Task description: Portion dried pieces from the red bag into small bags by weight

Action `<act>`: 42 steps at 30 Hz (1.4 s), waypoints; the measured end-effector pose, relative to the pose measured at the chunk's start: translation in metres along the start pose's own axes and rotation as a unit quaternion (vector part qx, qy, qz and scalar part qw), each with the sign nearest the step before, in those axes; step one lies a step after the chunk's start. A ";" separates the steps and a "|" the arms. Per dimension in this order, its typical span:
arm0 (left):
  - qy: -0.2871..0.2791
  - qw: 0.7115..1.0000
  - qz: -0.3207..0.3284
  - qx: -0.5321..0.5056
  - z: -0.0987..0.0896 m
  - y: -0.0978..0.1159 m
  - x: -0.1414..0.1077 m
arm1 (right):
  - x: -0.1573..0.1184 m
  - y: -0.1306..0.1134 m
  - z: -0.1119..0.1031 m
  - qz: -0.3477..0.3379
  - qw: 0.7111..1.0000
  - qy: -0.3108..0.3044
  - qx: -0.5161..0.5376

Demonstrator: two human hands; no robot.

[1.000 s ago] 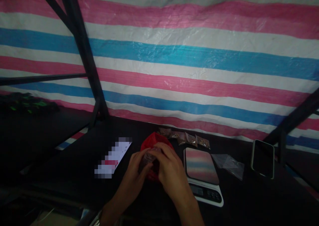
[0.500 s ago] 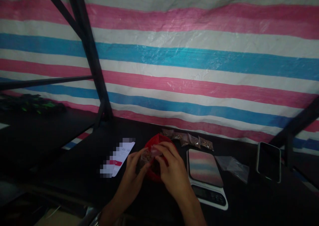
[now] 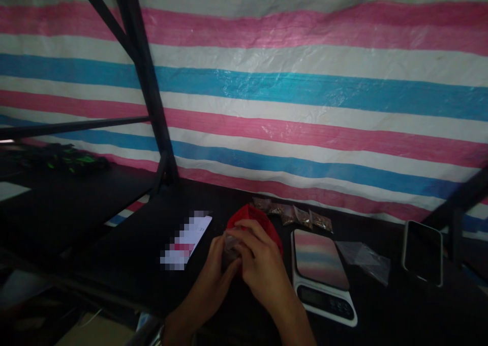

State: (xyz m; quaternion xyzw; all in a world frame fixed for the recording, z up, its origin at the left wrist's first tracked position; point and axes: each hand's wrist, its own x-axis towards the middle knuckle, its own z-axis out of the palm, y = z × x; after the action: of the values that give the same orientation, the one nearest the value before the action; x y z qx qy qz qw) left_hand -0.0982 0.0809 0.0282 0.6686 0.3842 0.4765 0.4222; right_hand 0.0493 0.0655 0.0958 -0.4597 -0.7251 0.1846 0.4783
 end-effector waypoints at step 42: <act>0.234 0.969 -0.081 -0.017 0.014 0.003 0.022 | -0.007 0.024 -0.025 0.174 0.919 -0.076 -0.344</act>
State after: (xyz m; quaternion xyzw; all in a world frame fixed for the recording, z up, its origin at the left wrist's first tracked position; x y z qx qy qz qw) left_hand -0.0791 0.0969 0.0349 0.4981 0.5171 0.5903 0.3689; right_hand 0.0834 0.0677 0.0875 -0.6996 -0.6866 0.0381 0.1942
